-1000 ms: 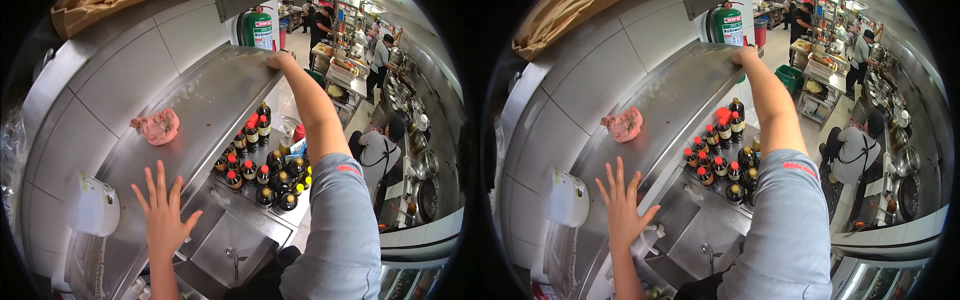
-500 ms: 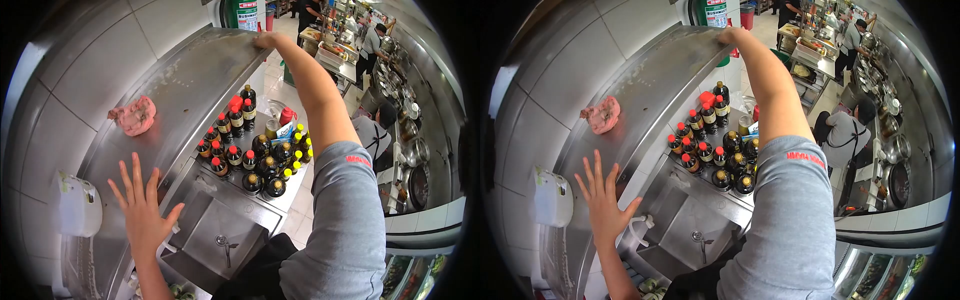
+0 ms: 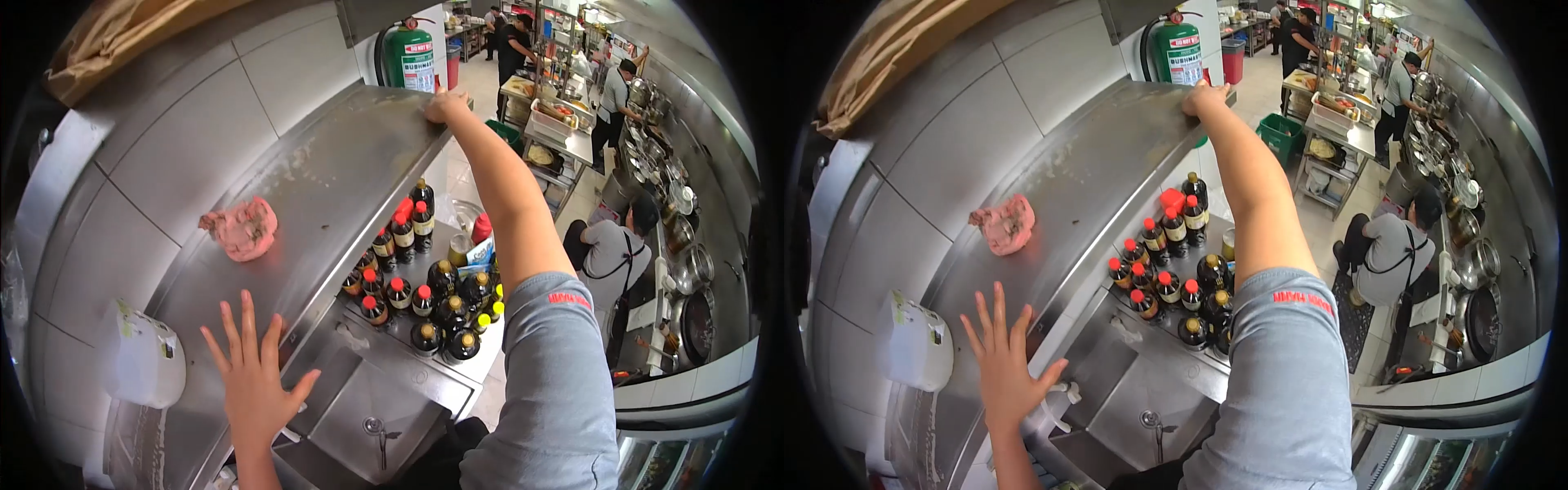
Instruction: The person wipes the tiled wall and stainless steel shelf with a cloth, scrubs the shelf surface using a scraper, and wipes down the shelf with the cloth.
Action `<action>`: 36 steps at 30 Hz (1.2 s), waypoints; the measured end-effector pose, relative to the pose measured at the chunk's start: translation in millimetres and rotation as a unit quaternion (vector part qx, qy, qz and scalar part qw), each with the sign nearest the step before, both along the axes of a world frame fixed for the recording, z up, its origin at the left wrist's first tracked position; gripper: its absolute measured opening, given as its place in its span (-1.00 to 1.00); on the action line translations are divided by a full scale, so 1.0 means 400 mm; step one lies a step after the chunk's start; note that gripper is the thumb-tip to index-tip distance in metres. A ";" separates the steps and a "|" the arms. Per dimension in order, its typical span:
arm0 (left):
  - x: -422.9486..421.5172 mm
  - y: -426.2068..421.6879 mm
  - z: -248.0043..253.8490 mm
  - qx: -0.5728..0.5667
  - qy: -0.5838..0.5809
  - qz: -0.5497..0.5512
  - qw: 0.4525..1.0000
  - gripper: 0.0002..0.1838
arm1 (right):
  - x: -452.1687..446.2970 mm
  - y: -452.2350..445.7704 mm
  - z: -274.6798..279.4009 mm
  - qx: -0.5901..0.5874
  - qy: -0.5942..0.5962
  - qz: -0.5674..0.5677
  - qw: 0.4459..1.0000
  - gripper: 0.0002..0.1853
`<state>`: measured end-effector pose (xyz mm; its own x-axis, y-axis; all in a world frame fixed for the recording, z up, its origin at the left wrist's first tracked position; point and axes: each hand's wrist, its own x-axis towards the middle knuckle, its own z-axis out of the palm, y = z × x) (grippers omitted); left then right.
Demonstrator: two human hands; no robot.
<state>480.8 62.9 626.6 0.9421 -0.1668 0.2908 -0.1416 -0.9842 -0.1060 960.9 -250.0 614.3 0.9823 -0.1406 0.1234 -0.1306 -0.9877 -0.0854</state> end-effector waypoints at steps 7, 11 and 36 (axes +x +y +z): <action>0.001 -0.002 0.004 0.004 0.014 0.014 1.000 -0.09 | -0.035 0.053 0.034 0.032 0.016 0.061 0.998 -0.48; 0.005 -0.018 0.013 -0.006 0.022 0.013 1.000 -0.11 | 0.158 0.252 -0.099 0.041 -0.096 0.134 0.985 -0.48; -0.004 -0.013 0.012 -0.024 0.012 0.004 1.000 -0.16 | -0.176 0.202 0.038 -0.066 0.050 0.038 0.996 -0.52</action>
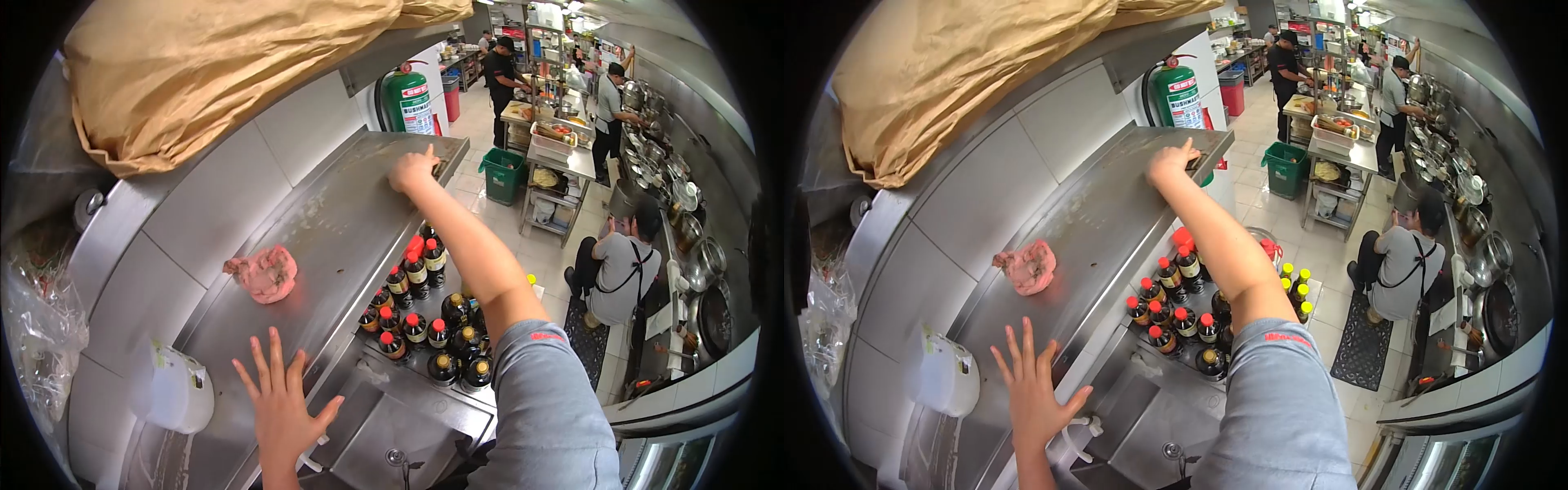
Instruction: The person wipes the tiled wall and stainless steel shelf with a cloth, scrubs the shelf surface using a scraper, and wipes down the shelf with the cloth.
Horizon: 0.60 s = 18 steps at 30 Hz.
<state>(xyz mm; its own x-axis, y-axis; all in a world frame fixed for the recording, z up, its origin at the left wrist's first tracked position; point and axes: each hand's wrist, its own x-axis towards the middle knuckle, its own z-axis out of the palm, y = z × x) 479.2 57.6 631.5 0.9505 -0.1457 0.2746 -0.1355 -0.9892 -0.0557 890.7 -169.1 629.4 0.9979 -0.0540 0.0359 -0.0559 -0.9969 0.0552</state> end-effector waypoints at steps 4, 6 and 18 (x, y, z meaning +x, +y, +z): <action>0.001 0.002 -0.005 0.000 -0.003 -0.006 1.000 -0.17 | 0.076 -0.111 -0.011 -0.015 -0.025 0.057 0.998 -0.53; 0.002 0.005 -0.004 0.007 0.000 -0.006 1.000 -0.16 | 0.152 -0.178 -0.011 0.075 -0.053 0.050 0.994 -0.54; -0.005 -0.001 0.006 0.014 -0.003 -0.010 1.000 -0.16 | 0.143 -0.141 0.000 0.052 -0.049 -0.018 0.997 -0.53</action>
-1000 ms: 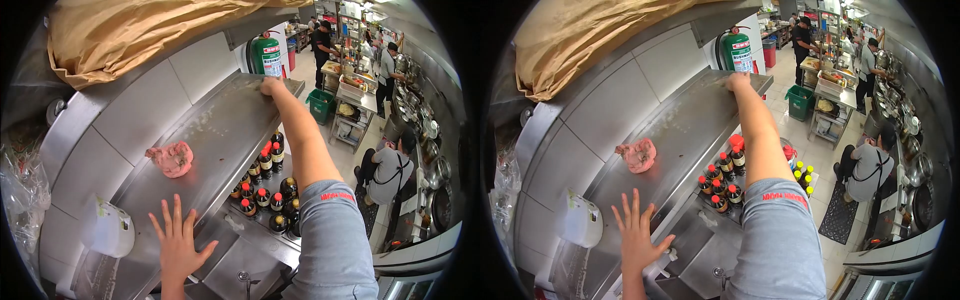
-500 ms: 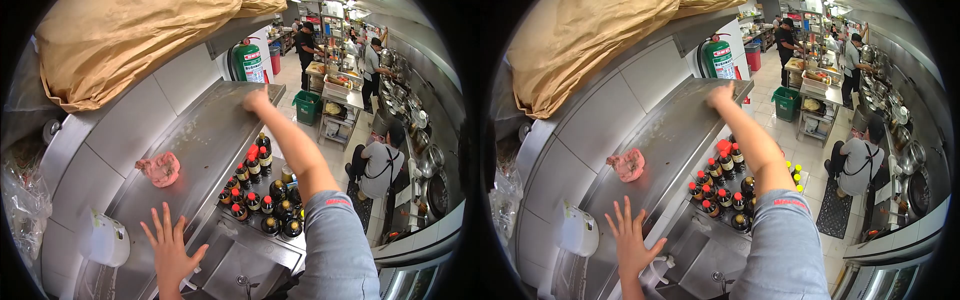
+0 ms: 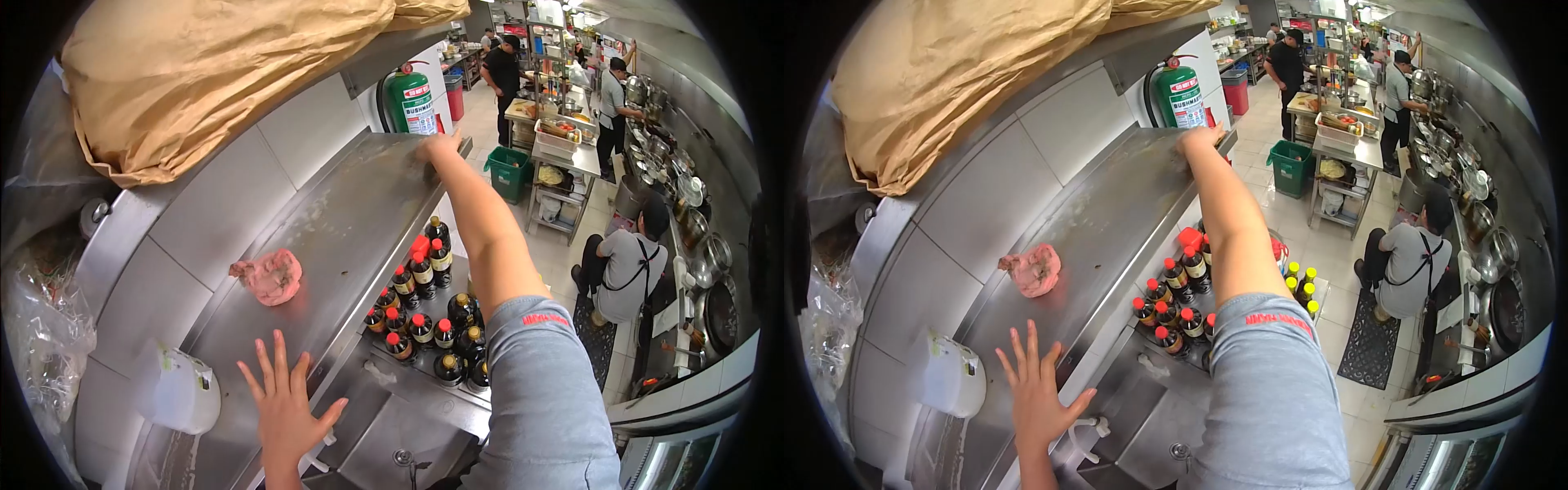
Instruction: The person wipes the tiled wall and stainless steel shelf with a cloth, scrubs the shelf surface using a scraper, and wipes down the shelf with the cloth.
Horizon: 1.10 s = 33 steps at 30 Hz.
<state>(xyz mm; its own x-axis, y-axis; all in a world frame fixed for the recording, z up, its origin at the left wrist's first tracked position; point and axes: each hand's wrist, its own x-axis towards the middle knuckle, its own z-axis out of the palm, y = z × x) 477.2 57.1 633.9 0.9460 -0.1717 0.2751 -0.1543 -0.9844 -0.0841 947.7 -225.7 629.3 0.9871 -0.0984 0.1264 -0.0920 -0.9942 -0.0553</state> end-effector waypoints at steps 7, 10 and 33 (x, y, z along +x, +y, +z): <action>0.006 -0.002 -0.002 -0.006 -0.003 0.001 1.000 -0.17 | -0.034 0.080 -0.044 -0.015 0.017 -0.020 1.000 -0.42; 0.003 0.008 -0.003 -0.003 0.000 -0.001 1.000 -0.15 | 0.025 -0.030 -0.035 -0.008 -0.010 0.045 0.999 -0.46; -0.005 0.013 -0.007 -0.028 -0.016 0.006 0.999 -0.21 | -0.012 -0.237 -0.007 -0.142 0.007 0.193 0.971 -0.48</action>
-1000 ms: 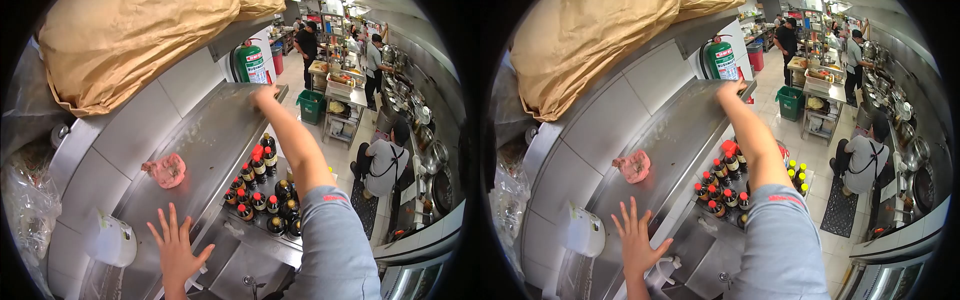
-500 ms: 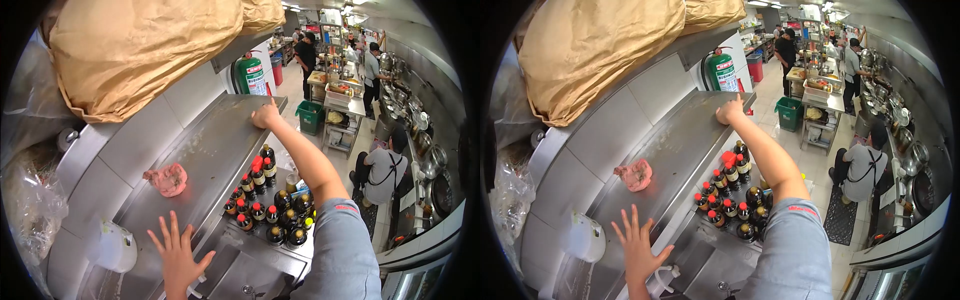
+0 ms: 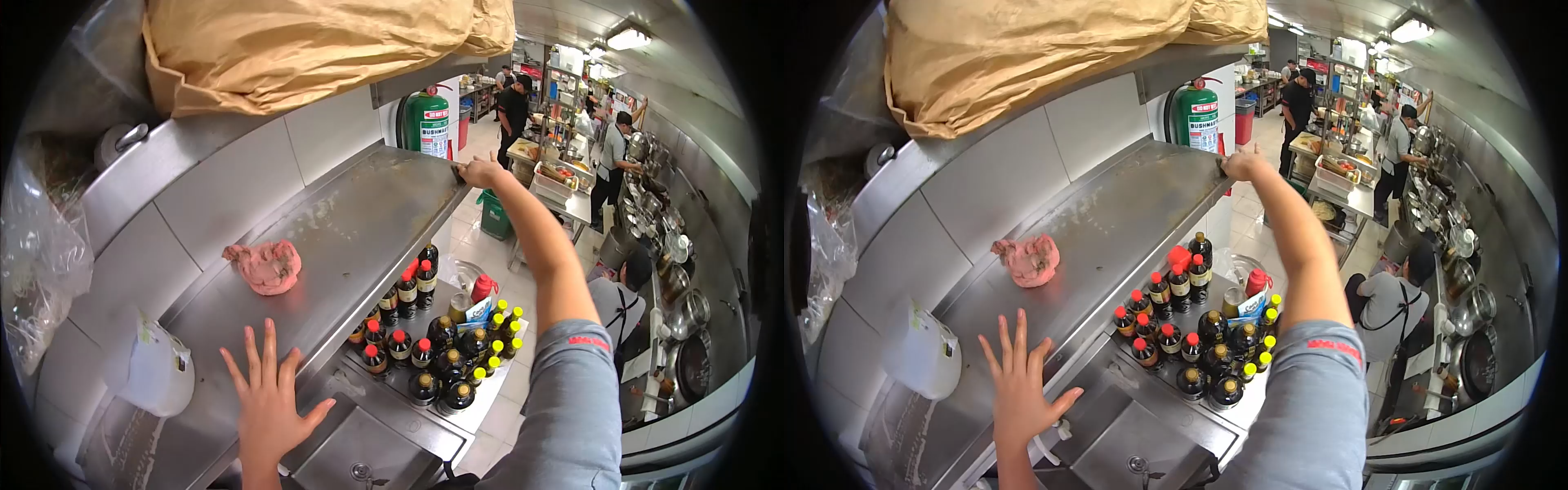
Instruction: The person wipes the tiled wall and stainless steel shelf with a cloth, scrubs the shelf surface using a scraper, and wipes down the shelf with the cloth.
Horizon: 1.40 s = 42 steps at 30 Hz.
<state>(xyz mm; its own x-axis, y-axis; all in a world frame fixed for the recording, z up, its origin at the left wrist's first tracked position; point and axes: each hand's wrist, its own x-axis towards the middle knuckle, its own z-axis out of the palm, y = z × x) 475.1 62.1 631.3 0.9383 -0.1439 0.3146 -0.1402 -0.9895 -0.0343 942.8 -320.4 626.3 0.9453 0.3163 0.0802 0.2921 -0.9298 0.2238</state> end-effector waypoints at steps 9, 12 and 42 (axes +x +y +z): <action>0.001 0.005 0.009 -0.020 -0.009 -0.001 1.000 -0.22 | -0.088 0.070 0.029 -0.032 0.024 -0.049 0.998 -0.53; 0.001 0.005 0.008 -0.030 -0.006 -0.003 1.000 -0.23 | 0.015 0.027 0.005 0.013 0.018 -0.082 0.996 -0.52; 0.011 0.021 -0.002 0.034 0.008 -0.013 0.999 -0.20 | 0.098 0.494 -0.001 0.131 0.084 -0.037 0.987 -0.45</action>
<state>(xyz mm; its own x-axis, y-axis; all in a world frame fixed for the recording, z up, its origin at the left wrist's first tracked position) 479.7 70.4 630.7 0.9390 -0.1887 0.2876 -0.1666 -0.9810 -0.0995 981.9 -123.0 626.0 0.9720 0.2350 -0.0092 0.2337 -0.9695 -0.0738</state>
